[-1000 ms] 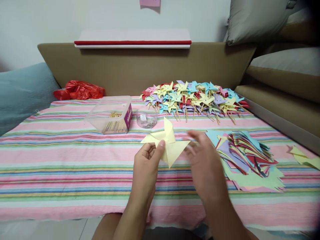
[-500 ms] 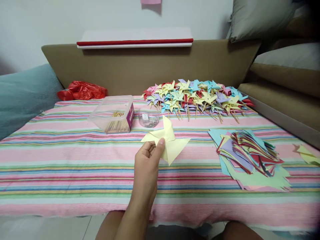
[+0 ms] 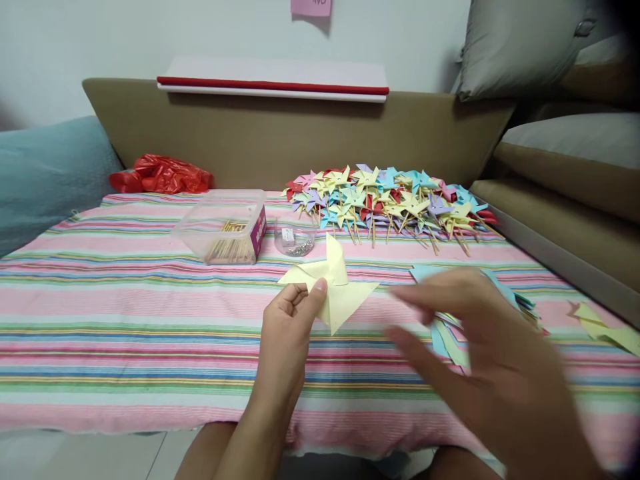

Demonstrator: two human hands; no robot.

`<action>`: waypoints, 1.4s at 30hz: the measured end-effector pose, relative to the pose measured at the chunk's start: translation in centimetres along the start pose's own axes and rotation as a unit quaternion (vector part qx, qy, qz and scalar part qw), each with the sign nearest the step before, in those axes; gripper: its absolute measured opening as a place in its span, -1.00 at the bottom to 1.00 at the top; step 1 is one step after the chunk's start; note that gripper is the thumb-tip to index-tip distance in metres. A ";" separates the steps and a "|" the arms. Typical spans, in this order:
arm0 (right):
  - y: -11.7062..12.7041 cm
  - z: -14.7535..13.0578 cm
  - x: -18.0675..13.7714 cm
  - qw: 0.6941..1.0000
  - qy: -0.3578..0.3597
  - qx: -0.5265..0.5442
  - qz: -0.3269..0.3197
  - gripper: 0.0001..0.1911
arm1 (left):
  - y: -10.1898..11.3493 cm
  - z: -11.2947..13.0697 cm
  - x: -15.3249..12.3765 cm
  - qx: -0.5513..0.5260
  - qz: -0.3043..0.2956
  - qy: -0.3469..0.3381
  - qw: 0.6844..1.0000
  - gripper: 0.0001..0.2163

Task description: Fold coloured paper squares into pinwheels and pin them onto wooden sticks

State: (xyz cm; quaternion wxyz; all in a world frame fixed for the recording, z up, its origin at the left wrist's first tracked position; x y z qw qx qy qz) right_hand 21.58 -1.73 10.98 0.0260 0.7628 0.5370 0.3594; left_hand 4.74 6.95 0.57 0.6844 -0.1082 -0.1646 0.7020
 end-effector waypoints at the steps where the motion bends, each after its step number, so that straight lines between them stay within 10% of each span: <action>1: -1.1 -0.1 0.2 0.999 0.030 -0.030 -0.027 -0.79 | 0.0 0.0 0.0 0.000 0.000 0.002 1.000 -0.77; 7: -5.6 1.7 0.7 0.991 0.062 -0.079 -0.092 -0.95 | -0.4 0.1 0.0 -0.008 -0.012 0.002 1.000 -0.78; 21: -4.1 3.9 1.3 0.995 -0.076 0.051 0.034 -0.90 | -0.7 0.2 -0.3 0.020 -0.018 -0.019 0.999 -0.79; 42: -4.3 3.7 1.0 0.993 -0.070 0.053 0.079 -0.95 | -1.3 0.7 -0.5 0.059 -0.051 -0.032 0.996 -0.83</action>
Point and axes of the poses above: each hand's wrist, its own x-axis towards the middle knuckle, its own y-axis out of the back of the hand, z = x × y, the point moved 10 cm from there along x, towards the middle knuckle, and after that the axes turned 8 degrees about -y, right-handed, at the moved point
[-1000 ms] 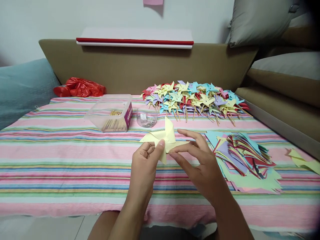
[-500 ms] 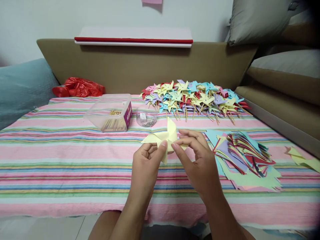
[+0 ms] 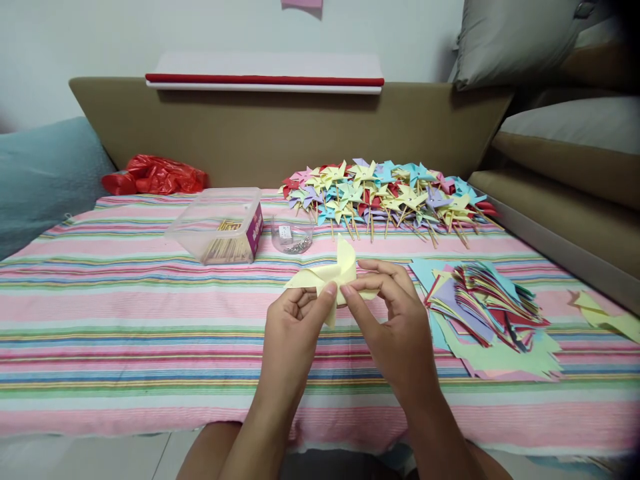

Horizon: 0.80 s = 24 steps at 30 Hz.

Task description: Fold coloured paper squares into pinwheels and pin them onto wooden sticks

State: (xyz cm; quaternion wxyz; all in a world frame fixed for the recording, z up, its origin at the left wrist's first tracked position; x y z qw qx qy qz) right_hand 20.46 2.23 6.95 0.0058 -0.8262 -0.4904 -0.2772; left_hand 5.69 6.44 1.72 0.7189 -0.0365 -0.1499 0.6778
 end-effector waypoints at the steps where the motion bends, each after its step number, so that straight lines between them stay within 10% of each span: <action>1: 0.0 0.0 0.0 1.000 0.000 0.001 0.002 -0.95 | 0.0 0.0 0.0 -0.001 -0.001 -0.001 1.000 -0.83; 24: -0.2 1.1 -0.1 0.999 -0.031 0.041 0.006 -0.89 | 0.4 -0.2 0.3 -0.020 0.019 -0.001 1.000 -0.78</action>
Point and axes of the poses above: each hand's wrist, its own x-axis towards the middle knuckle, its own y-axis out of the back of the hand, z = x × y, the point moved 10 cm from there along x, towards the middle knuckle, and after that the axes turned 8 degrees about -y, right-handed, at the moved point
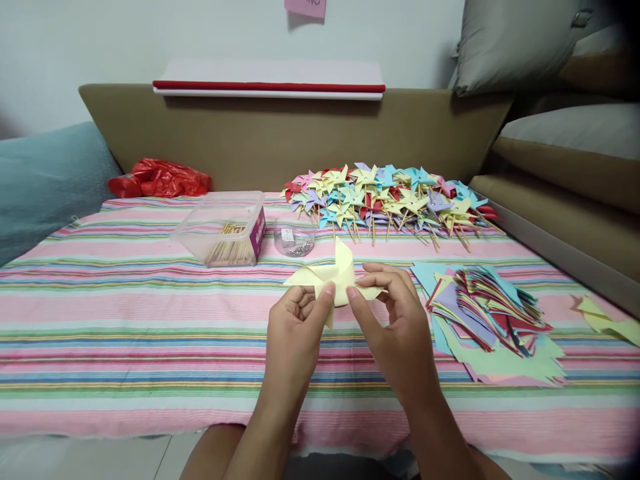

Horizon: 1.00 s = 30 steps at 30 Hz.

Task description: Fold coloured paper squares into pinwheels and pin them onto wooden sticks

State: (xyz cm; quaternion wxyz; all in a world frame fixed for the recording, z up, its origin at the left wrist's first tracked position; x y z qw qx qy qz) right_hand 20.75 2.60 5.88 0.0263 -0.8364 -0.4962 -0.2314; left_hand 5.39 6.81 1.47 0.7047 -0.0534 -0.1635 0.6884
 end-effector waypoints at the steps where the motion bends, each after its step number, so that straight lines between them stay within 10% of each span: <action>1: 0.0 0.2 0.0 1.000 -0.008 0.008 -0.005 -0.87 | 0.0 0.0 0.2 -0.001 0.006 0.002 1.000 -0.77; 17: -0.7 -0.3 -0.4 0.980 0.090 -0.147 -0.095 -0.95 | -1.1 -0.3 1.0 0.005 -0.081 -0.015 0.997 -0.79; 24: 0.2 -0.8 3.3 0.997 0.021 -0.079 -0.016 -0.73 | 2.5 1.0 1.7 0.005 -0.003 -0.016 1.000 -0.72; 26: -1.4 -0.4 6.7 0.991 0.030 -0.131 -0.009 -0.69 | 3.2 1.4 1.7 -0.022 0.000 -0.001 1.000 -0.72; 30: -11.5 1.3 13.1 0.927 0.113 -0.297 -0.199 -0.70 | 2.1 2.3 1.2 -0.150 -0.068 0.040 0.985 -0.76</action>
Point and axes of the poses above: each hand's wrist, its own x-axis towards the middle knuckle, its own y-axis out of the back of the hand, z = x × y, the point moved 10 cm from there along x, towards the middle knuckle, and after that the axes turned 8 degrees about -y, right-handed, at the moved point
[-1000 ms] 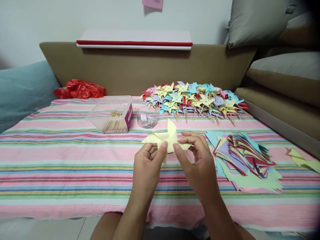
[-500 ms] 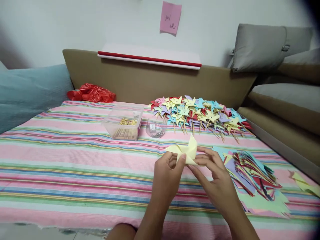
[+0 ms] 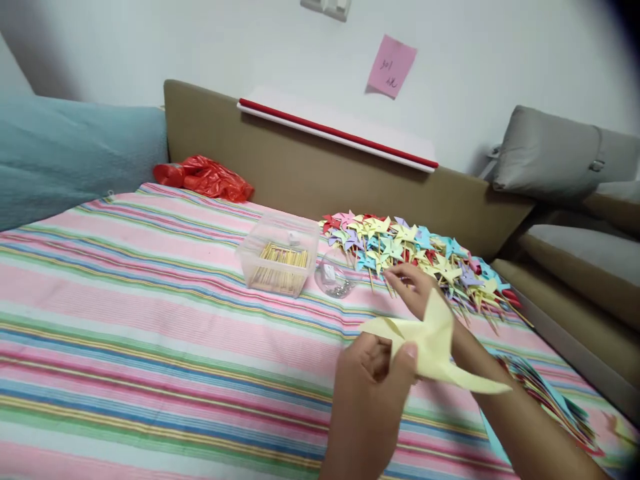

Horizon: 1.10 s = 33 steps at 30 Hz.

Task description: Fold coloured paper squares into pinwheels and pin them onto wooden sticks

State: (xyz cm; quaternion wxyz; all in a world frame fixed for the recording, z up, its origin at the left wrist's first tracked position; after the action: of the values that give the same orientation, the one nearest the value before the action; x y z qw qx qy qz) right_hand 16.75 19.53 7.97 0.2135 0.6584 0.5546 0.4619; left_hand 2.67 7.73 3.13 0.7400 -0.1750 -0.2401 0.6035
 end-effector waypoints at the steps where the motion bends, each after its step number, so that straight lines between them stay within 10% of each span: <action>1: -2.0 -0.4 2.0 0.999 0.019 -0.022 -0.042 -0.74 | -0.5 0.0 -0.1 -0.031 -0.017 0.009 0.999 -0.76; 8: -14.6 -0.9 7.5 0.924 0.059 -0.187 -0.329 -0.83 | -1.1 -1.8 -0.5 -0.030 -0.045 0.052 0.997 -0.74; 15: -17.8 1.2 8.2 0.869 0.027 -0.311 -0.385 -0.75 | -0.8 -3.1 -0.7 -0.019 -0.031 0.073 0.997 -0.69; 25: -17.5 0.5 8.7 0.883 0.034 -0.318 -0.344 -0.74 | -0.7 -2.7 -0.6 -0.036 -0.021 0.066 0.997 -0.72; 33: -5.1 -2.3 4.4 0.956 0.119 -0.210 -0.165 -0.81 | 0.3 -1.0 -0.2 -0.039 0.005 0.057 0.998 -0.77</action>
State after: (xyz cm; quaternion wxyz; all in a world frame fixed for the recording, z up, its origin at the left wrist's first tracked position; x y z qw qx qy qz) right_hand 11.91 24.57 6.68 0.3525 0.4385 0.5673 0.6013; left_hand 2.95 7.65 2.08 0.7420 -0.2389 -0.2199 0.5865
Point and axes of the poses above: each hand's wrist, its own x-axis towards the middle knuckle, its own y-axis out of the back of the hand, z = x × y, the point moved 10 cm from there along x, towards the middle knuckle, and after that the axes turned 8 degrees about -y, right-handed, at the moved point
